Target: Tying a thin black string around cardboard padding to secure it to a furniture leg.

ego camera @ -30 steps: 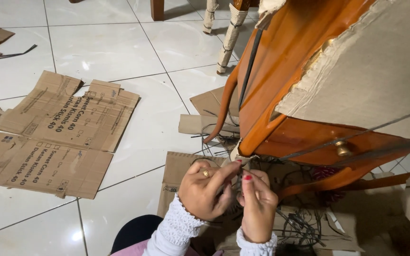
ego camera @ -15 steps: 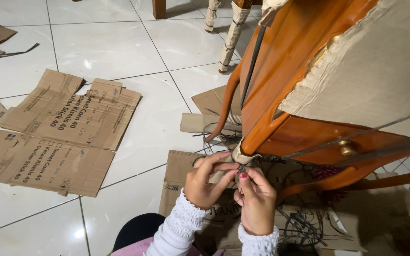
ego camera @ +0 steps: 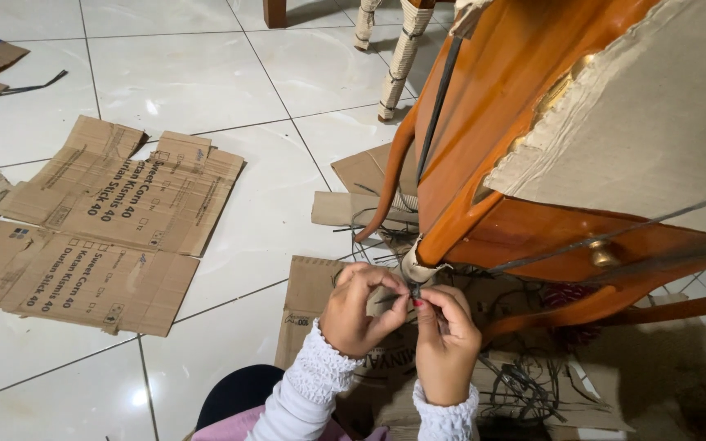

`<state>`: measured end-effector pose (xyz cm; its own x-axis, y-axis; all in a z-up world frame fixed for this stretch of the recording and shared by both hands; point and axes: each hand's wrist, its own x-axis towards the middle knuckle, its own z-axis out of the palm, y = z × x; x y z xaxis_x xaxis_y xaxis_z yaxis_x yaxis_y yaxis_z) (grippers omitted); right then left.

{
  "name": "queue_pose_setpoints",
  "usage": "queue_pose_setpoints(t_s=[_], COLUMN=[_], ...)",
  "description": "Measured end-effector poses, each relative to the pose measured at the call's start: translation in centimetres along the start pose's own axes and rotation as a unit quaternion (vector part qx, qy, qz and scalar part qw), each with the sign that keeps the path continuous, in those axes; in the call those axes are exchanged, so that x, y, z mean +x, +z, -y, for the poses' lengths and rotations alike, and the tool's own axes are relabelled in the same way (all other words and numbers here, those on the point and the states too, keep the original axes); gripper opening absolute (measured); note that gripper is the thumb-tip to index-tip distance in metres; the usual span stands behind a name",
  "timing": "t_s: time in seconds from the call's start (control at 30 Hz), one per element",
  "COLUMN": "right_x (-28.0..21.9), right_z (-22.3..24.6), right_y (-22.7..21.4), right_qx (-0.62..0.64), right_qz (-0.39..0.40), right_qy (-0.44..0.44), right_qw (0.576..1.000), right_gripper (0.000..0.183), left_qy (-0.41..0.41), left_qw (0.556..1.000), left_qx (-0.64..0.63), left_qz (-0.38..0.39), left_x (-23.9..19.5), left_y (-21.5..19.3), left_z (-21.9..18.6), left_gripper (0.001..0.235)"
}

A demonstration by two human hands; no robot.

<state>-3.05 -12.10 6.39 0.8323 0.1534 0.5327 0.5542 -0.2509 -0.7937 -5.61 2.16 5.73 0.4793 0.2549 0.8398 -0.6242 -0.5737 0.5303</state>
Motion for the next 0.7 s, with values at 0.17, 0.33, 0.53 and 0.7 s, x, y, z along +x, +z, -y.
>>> queue_pose_setpoints(t_s=[0.17,0.33,0.53,0.7], right_x=[0.1,0.2,0.0,0.4], right_z=[-1.5,-1.9,0.1,1.8], right_y=[0.3,0.5,0.4,0.3], right_qx=[0.128,0.194,-0.015,-0.069], right_qz=[0.011,0.015,-0.023,-0.039], right_qy=[0.165,0.181,0.045,-0.099], right_qw=[0.978,0.964,0.999,0.992], right_gripper=[0.011,0.012,0.011,0.008], left_qy=[-0.102,-0.014,-0.031,-0.157], left_qw=[0.992,0.999,0.999,0.980], left_qx=[-0.055,-0.024,0.020,-0.123], left_qz=[0.048,0.037,-0.001,0.016], left_x=[-0.1,0.9,0.4,0.6], left_y=[-0.8,-0.9,-0.7,-0.7], left_z=[-1.0,-0.4,-0.2,-1.7], left_gripper=[0.043,0.057,0.046,0.045])
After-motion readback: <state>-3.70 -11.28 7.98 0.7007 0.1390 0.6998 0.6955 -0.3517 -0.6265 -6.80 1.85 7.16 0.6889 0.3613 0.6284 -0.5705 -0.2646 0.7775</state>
